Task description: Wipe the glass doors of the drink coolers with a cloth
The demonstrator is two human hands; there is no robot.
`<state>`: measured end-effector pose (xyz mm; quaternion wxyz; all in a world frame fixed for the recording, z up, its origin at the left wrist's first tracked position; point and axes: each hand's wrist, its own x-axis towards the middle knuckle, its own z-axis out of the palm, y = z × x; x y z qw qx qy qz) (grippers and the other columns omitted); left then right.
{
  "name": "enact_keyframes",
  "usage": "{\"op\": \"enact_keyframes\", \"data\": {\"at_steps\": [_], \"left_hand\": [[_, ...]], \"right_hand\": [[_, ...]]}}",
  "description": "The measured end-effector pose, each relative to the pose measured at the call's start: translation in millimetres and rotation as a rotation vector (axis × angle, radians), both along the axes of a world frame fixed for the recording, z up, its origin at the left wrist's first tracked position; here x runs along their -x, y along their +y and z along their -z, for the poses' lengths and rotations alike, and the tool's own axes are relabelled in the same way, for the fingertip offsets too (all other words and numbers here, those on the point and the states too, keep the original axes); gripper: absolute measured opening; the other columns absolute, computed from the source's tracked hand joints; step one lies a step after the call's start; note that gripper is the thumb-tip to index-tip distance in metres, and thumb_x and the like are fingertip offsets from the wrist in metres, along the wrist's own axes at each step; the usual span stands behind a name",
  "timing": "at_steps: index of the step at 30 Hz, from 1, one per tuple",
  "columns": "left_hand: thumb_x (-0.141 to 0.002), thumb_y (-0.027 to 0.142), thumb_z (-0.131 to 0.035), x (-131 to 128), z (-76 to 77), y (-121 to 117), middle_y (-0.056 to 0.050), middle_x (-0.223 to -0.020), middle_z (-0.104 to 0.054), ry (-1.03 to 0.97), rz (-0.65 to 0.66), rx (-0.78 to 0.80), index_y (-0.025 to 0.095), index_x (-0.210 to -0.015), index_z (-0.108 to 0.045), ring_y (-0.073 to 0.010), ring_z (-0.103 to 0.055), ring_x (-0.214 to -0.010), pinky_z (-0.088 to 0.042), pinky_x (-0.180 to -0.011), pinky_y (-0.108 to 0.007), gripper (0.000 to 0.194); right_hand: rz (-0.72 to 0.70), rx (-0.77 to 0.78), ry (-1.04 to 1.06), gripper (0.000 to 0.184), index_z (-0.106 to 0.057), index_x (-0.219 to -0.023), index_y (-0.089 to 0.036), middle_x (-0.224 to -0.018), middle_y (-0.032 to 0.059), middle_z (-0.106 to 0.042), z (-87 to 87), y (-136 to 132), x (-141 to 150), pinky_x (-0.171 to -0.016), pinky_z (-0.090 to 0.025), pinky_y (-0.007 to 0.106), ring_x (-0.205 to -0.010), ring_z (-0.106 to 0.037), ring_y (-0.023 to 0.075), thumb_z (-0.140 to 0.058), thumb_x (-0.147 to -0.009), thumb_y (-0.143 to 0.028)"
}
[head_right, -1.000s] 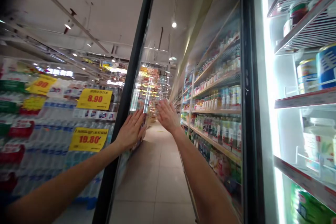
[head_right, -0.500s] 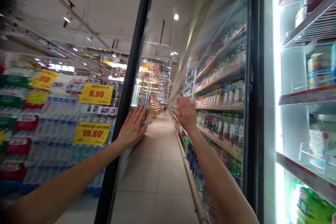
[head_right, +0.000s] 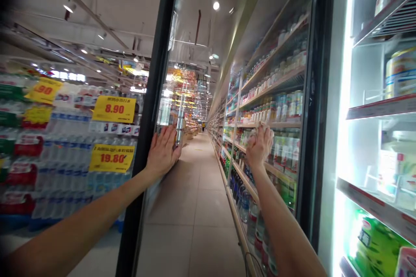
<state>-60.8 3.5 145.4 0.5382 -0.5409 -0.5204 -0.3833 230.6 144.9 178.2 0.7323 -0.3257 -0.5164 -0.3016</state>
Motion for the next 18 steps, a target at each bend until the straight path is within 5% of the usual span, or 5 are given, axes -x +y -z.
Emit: {"op": "enact_keyframes", "data": {"at_steps": [5, 8, 14, 18], "left_hand": [[-0.087, 0.033, -0.037, -3.0, 2.5, -2.1, -0.01, -0.146, -0.023, -0.019, 0.011, 0.02, 0.014, -0.14, -0.018, -0.0228, -0.013, -0.137, -0.014, -0.11, -0.045, 0.06], [-0.086, 0.033, -0.037, -2.5, 7.8, -5.6, -0.01, -0.146, -0.022, -0.017, 0.015, 0.044, 0.015, -0.14, -0.017, -0.0225, -0.012, -0.137, -0.014, -0.11, -0.044, 0.06], [-0.086, 0.031, -0.039, -3.7, 21.8, -8.1, -0.01, -0.147, -0.022, -0.032, 0.028, 0.067, 0.016, -0.141, -0.017, -0.0225, -0.011, -0.137, -0.013, -0.11, -0.045, 0.061], [-0.086, 0.03, -0.04, -3.9, 26.5, -1.1, -0.011, -0.146, -0.023, -0.068, 0.042, 0.043, 0.017, -0.14, -0.017, -0.0222, -0.012, -0.137, -0.01, -0.111, -0.045, 0.061]], "right_hand": [[-0.051, -0.086, -0.43, 0.045, -0.046, -0.127, -0.02, -0.137, 0.0107, -0.042, 37.0, -19.4, 38.9, -0.104, -0.03, 0.05, -0.133, -0.026, 0.0252, -0.04, -0.082, -0.024], [-0.054, -0.088, -0.611, 0.042, -0.051, -0.122, -0.022, -0.134, 0.0079, -0.046, 56.1, -20.6, 32.8, -0.106, -0.029, 0.046, -0.133, -0.028, 0.0231, -0.043, -0.081, -0.024], [0.02, 0.087, 0.163, 0.049, -0.044, -0.129, -0.011, -0.137, 0.0191, -0.039, 60.8, 13.2, -37.6, -0.102, -0.03, 0.056, -0.13, -0.032, 0.0301, -0.033, -0.084, -0.026], [-0.018, 0.019, -0.056, 0.047, -0.046, -0.128, -0.012, -0.138, 0.0169, -0.039, 78.4, 1.8, -13.6, -0.104, -0.029, 0.052, -0.132, -0.028, 0.028, -0.036, -0.084, -0.025]]}}
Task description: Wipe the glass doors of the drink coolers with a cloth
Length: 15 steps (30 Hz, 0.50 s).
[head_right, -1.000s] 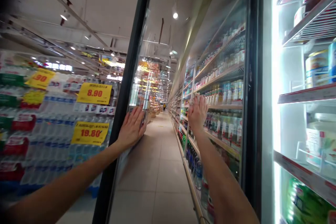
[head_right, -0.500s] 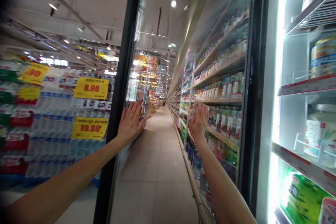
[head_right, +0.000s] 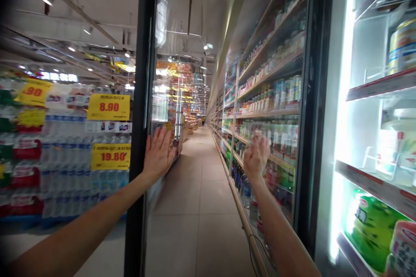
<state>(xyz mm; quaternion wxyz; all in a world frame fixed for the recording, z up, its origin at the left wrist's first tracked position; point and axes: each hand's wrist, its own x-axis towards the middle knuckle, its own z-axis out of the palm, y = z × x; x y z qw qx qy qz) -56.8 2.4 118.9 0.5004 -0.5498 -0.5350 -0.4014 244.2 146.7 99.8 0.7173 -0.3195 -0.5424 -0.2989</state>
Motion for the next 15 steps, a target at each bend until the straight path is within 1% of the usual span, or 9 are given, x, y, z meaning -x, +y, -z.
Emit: {"op": "enact_keyframes", "data": {"at_steps": [2, 3, 4, 5, 8, 9, 10, 11, 15], "left_hand": [[-0.086, 0.031, -0.04, 0.9, 1.5, 3.3, -0.011, -0.146, -0.024, 0.002, 0.007, -0.02, 0.018, -0.14, -0.018, -0.0221, -0.012, -0.137, -0.009, -0.111, -0.046, 0.06], [-0.086, 0.031, -0.041, 1.3, 2.1, 4.3, -0.011, -0.146, -0.024, 0.007, 0.012, -0.026, 0.018, -0.14, -0.018, -0.0223, -0.012, -0.137, -0.009, -0.111, -0.046, 0.061], [-0.086, 0.032, -0.041, 1.4, 2.9, 4.9, -0.011, -0.146, -0.024, 0.014, 0.02, -0.029, 0.019, -0.14, -0.018, -0.0227, -0.012, -0.137, -0.01, -0.11, -0.046, 0.061], [-0.085, 0.032, -0.042, 1.2, 3.7, 5.0, -0.012, -0.146, -0.024, 0.021, 0.029, -0.029, 0.018, -0.14, -0.018, -0.0231, -0.012, -0.137, -0.01, -0.11, -0.047, 0.062], [-0.084, 0.032, -0.044, -1.1, 7.1, 4.5, -0.013, -0.146, -0.024, 0.026, 0.057, -0.029, 0.018, -0.14, -0.019, -0.0244, -0.013, -0.137, -0.012, -0.11, -0.048, 0.062], [-0.084, 0.032, -0.044, -1.9, 8.4, 4.3, -0.013, -0.146, -0.023, 0.027, 0.064, -0.032, 0.018, -0.14, -0.02, -0.0246, -0.013, -0.137, -0.012, -0.11, -0.048, 0.063], [-0.084, 0.032, -0.044, -2.4, 9.8, 4.4, -0.013, -0.146, -0.023, 0.026, 0.068, -0.037, 0.018, -0.14, -0.02, -0.0248, -0.013, -0.137, -0.013, -0.11, -0.047, 0.062], [-0.084, 0.033, -0.044, -2.7, 11.1, 4.6, -0.013, -0.146, -0.023, 0.025, 0.07, -0.043, 0.018, -0.14, -0.021, -0.0248, -0.013, -0.137, -0.012, -0.11, -0.047, 0.062], [-0.084, 0.034, -0.045, -0.3, 15.0, 5.8, -0.013, -0.146, -0.024, 0.05, 0.08, -0.049, 0.017, -0.139, -0.023, -0.0247, -0.013, -0.137, -0.012, -0.11, -0.048, 0.062]], "right_hand": [[-0.017, -0.048, -0.262, 0.044, -0.048, -0.126, -0.017, -0.136, 0.0121, -0.042, 8.4, -8.9, 17.7, -0.105, -0.029, 0.05, -0.134, -0.026, 0.0254, -0.039, -0.083, -0.024], [-0.02, -0.059, -0.36, 0.043, -0.049, -0.125, -0.019, -0.135, 0.0103, -0.044, 10.2, -10.7, 22.1, -0.106, -0.029, 0.049, -0.134, -0.026, 0.0244, -0.04, -0.083, -0.024], [-0.018, -0.057, -0.398, 0.042, -0.049, -0.124, -0.021, -0.135, 0.0095, -0.045, 10.0, -10.3, 22.6, -0.106, -0.029, 0.048, -0.133, -0.027, 0.0239, -0.041, -0.083, -0.024], [-0.01, -0.044, -0.356, 0.042, -0.049, -0.124, -0.021, -0.135, 0.0099, -0.044, 8.2, -7.9, 19.9, -0.105, -0.029, 0.049, -0.133, -0.028, 0.0242, -0.04, -0.083, -0.024], [0.026, 0.007, 0.039, 0.045, -0.045, -0.128, -0.015, -0.137, 0.0155, -0.039, 0.3, 1.3, 8.1, -0.102, -0.03, 0.053, -0.132, -0.03, 0.0276, -0.036, -0.085, -0.026], [0.028, 0.016, 0.118, 0.046, -0.044, -0.129, -0.014, -0.138, 0.0166, -0.038, -0.5, 1.3, 8.5, -0.102, -0.031, 0.054, -0.132, -0.029, 0.0282, -0.034, -0.085, -0.026], [0.022, 0.019, 0.122, 0.046, -0.043, -0.129, -0.014, -0.139, 0.0164, -0.037, 0.5, -1.2, 12.6, -0.102, -0.031, 0.054, -0.132, -0.028, 0.028, -0.034, -0.085, -0.027], [0.009, 0.018, 0.055, 0.046, -0.044, -0.129, -0.015, -0.139, 0.0152, -0.037, 3.5, -5.9, 19.9, -0.103, -0.03, 0.052, -0.133, -0.026, 0.0272, -0.034, -0.085, -0.026], [-0.065, -0.04, -0.494, 0.043, -0.048, -0.125, -0.022, -0.137, 0.0072, -0.042, 22.6, -27.1, 50.4, -0.107, -0.027, 0.046, -0.135, -0.022, 0.0221, -0.042, -0.083, -0.024]]}}
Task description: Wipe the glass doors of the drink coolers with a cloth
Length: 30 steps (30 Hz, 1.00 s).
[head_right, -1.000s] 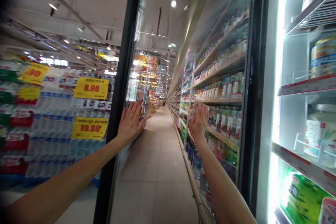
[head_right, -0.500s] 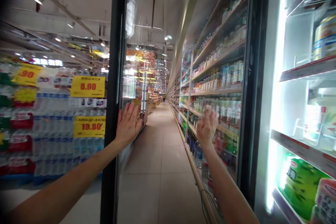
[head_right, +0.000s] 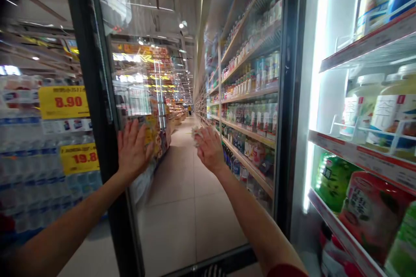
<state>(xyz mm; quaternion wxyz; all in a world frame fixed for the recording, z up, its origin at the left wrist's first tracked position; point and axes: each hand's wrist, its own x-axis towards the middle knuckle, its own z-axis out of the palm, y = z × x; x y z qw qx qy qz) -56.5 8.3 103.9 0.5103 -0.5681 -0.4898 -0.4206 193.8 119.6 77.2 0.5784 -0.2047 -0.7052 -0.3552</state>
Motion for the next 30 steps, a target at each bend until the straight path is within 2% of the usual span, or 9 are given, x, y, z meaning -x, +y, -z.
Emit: {"op": "enact_keyframes", "data": {"at_steps": [2, 7, 9, 14, 15, 20, 26, 28, 30], "left_hand": [[-0.084, 0.033, -0.045, 1.3, 1.9, 0.2, -0.013, -0.145, -0.024, 0.021, 0.007, -0.003, 0.016, -0.138, -0.025, -0.025, -0.013, -0.137, -0.013, -0.11, -0.048, 0.061], [-0.083, 0.033, -0.046, 1.0, 7.0, -0.2, -0.014, -0.145, -0.026, 0.021, 0.002, -0.01, 0.015, -0.137, -0.028, -0.0262, -0.015, -0.136, -0.013, -0.11, -0.048, 0.06], [-0.083, 0.033, -0.046, 0.9, 8.3, 0.0, -0.015, -0.145, -0.026, 0.013, 0.006, -0.003, 0.014, -0.137, -0.028, -0.0266, -0.015, -0.136, -0.013, -0.109, -0.049, 0.06], [-0.082, 0.033, -0.047, 2.6, 9.4, 1.6, -0.014, -0.145, -0.026, 0.017, 0.029, -0.012, 0.015, -0.137, -0.028, -0.0262, -0.015, -0.136, -0.013, -0.11, -0.048, 0.061], [-0.082, 0.033, -0.048, 2.9, 9.6, 1.7, -0.014, -0.145, -0.026, 0.022, 0.03, -0.015, 0.016, -0.137, -0.028, -0.026, -0.015, -0.136, -0.013, -0.11, -0.048, 0.061], [-0.082, 0.033, -0.048, 1.9, 10.5, -0.4, -0.015, -0.145, -0.025, 0.035, 0.018, -0.013, 0.014, -0.137, -0.028, -0.0257, -0.013, -0.137, -0.012, -0.11, -0.047, 0.062], [-0.083, 0.032, -0.046, 1.9, 10.4, -3.8, -0.013, -0.146, -0.023, 0.036, 0.007, 0.007, 0.016, -0.138, -0.027, -0.0243, -0.012, -0.137, -0.013, -0.11, -0.048, 0.06], [-0.083, 0.032, -0.046, 2.3, 10.4, -3.9, -0.013, -0.145, -0.025, 0.031, 0.005, 0.007, 0.016, -0.137, -0.028, -0.0245, -0.013, -0.137, -0.014, -0.11, -0.047, 0.058], [-0.083, 0.032, -0.045, 2.3, 10.6, -3.9, -0.013, -0.145, -0.027, 0.023, 0.008, 0.006, 0.017, -0.136, -0.029, -0.0242, -0.014, -0.137, -0.013, -0.11, -0.047, 0.058]], "right_hand": [[0.002, -0.026, -0.02, 0.042, -0.049, -0.124, -0.023, -0.135, 0.0069, -0.045, 1.4, 1.8, -2.4, -0.107, -0.027, 0.046, -0.134, -0.024, 0.0216, -0.042, -0.083, -0.023], [0.066, 0.047, 0.618, 0.045, -0.044, -0.129, -0.015, -0.137, 0.0147, -0.039, -17.9, 19.8, -15.6, -0.102, -0.03, 0.053, -0.133, -0.026, 0.0266, -0.033, -0.086, -0.026], [0.059, 0.06, 0.533, 0.044, -0.044, -0.128, -0.017, -0.138, 0.0127, -0.039, -17.2, 11.5, -0.1, -0.104, -0.029, 0.05, -0.134, -0.024, 0.0252, -0.034, -0.086, -0.026], [0.008, -0.017, -0.015, 0.037, -0.053, -0.119, -0.023, -0.135, 0.005, -0.045, -1.9, -14.1, 31.6, -0.108, -0.026, 0.043, -0.135, -0.023, 0.0204, -0.041, -0.084, -0.026], [0.006, -0.02, 0.01, 0.037, -0.053, -0.119, -0.023, -0.134, 0.0055, -0.046, -2.5, -12.5, 28.5, -0.108, -0.027, 0.044, -0.135, -0.024, 0.0203, -0.04, -0.084, -0.025], [0.026, 0.078, 0.522, 0.043, -0.047, -0.126, -0.016, -0.138, 0.0125, -0.039, -11.0, -0.5, 14.1, -0.105, -0.027, 0.05, -0.135, -0.022, 0.0242, -0.034, -0.086, -0.025], [-0.054, -0.009, -0.056, 0.039, -0.052, -0.121, -0.023, -0.136, 0.0047, -0.044, 13.2, -28.2, 50.9, -0.109, -0.024, 0.043, -0.135, -0.022, 0.0196, -0.042, -0.083, -0.023], [-0.059, -0.003, 0.106, 0.04, -0.051, -0.121, -0.022, -0.137, 0.007, -0.042, 11.2, -24.7, 48.4, -0.108, -0.025, 0.045, -0.135, -0.023, 0.021, -0.041, -0.083, -0.022], [-0.044, 0.051, 0.44, 0.041, -0.049, -0.124, -0.018, -0.139, 0.0113, -0.038, 4.4, -17.9, 43.7, -0.106, -0.027, 0.048, -0.135, -0.023, 0.0236, -0.038, -0.084, -0.023]]}}
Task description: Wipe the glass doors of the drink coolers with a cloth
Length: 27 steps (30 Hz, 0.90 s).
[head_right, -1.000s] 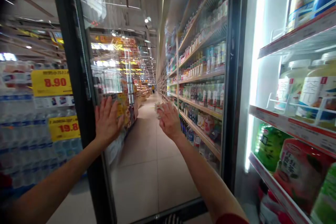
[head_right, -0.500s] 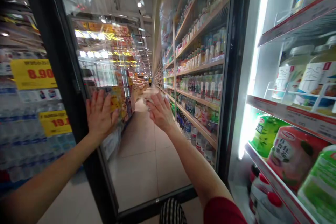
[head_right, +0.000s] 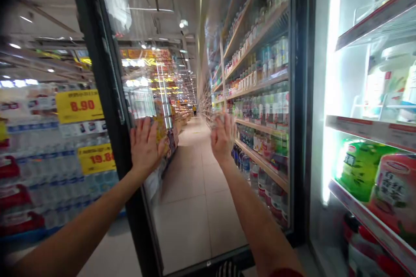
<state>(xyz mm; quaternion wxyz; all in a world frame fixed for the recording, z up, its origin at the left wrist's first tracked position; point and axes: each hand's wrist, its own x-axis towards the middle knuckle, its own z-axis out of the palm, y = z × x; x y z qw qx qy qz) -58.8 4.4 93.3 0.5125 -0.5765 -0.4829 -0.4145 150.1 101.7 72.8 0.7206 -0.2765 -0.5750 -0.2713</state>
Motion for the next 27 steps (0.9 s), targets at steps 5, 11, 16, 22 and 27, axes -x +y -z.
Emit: {"op": "enact_keyframes", "data": {"at_steps": [5, 11, 16, 22, 27], "left_hand": [[-0.084, 0.031, -0.044, -1.5, 0.9, -0.5, -0.012, -0.145, -0.026, -0.003, 0.004, -0.015, 0.018, -0.138, -0.027, -0.0233, -0.014, -0.137, -0.013, -0.11, -0.047, 0.058], [-0.085, 0.033, -0.043, -0.1, 2.0, 1.6, -0.011, -0.145, -0.027, -0.006, 0.009, -0.026, 0.019, -0.138, -0.026, -0.0225, -0.014, -0.137, -0.013, -0.11, -0.046, 0.057], [-0.084, 0.033, -0.044, 0.8, 2.3, 2.8, -0.012, -0.145, -0.025, -0.003, 0.007, -0.024, 0.018, -0.138, -0.026, -0.0232, -0.014, -0.137, -0.013, -0.11, -0.047, 0.059], [-0.084, 0.032, -0.044, 2.6, 2.6, 4.3, -0.011, -0.146, -0.024, -0.014, 0.04, -0.021, 0.02, -0.138, -0.027, -0.0236, -0.014, -0.137, -0.013, -0.11, -0.047, 0.058], [-0.084, 0.032, -0.043, 2.0, 3.0, 4.0, -0.012, -0.145, -0.026, 0.013, -0.01, -0.036, 0.018, -0.138, -0.025, -0.0228, -0.014, -0.137, -0.014, -0.11, -0.046, 0.059]], "right_hand": [[-0.042, -0.034, -0.173, 0.04, -0.049, -0.123, -0.019, -0.137, 0.0091, -0.043, 5.6, -15.9, 23.6, -0.108, -0.025, 0.046, -0.135, -0.022, 0.0217, -0.039, -0.085, -0.023], [0.001, -0.044, -0.214, 0.038, -0.052, -0.12, -0.019, -0.135, 0.0092, -0.045, 19.7, -10.4, 10.7, -0.107, -0.027, 0.045, -0.133, -0.027, 0.0221, -0.042, -0.083, -0.021], [0.029, -0.006, 0.067, 0.04, -0.05, -0.123, -0.014, -0.136, 0.0145, -0.042, 19.6, -3.3, 6.6, -0.104, -0.03, 0.049, -0.133, -0.026, 0.0257, -0.04, -0.085, -0.023], [-0.042, -0.118, -0.548, 0.039, -0.052, -0.119, -0.024, -0.132, 0.0034, -0.049, 49.1, -27.1, 34.2, -0.109, -0.025, 0.042, -0.133, -0.028, 0.0186, -0.047, -0.08, -0.022], [0.063, 0.037, 0.101, 0.044, -0.045, -0.128, -0.019, -0.138, 0.0143, -0.04, 36.0, 7.0, -13.2, -0.102, -0.03, 0.053, -0.133, -0.028, 0.0268, -0.04, -0.085, -0.025]]}}
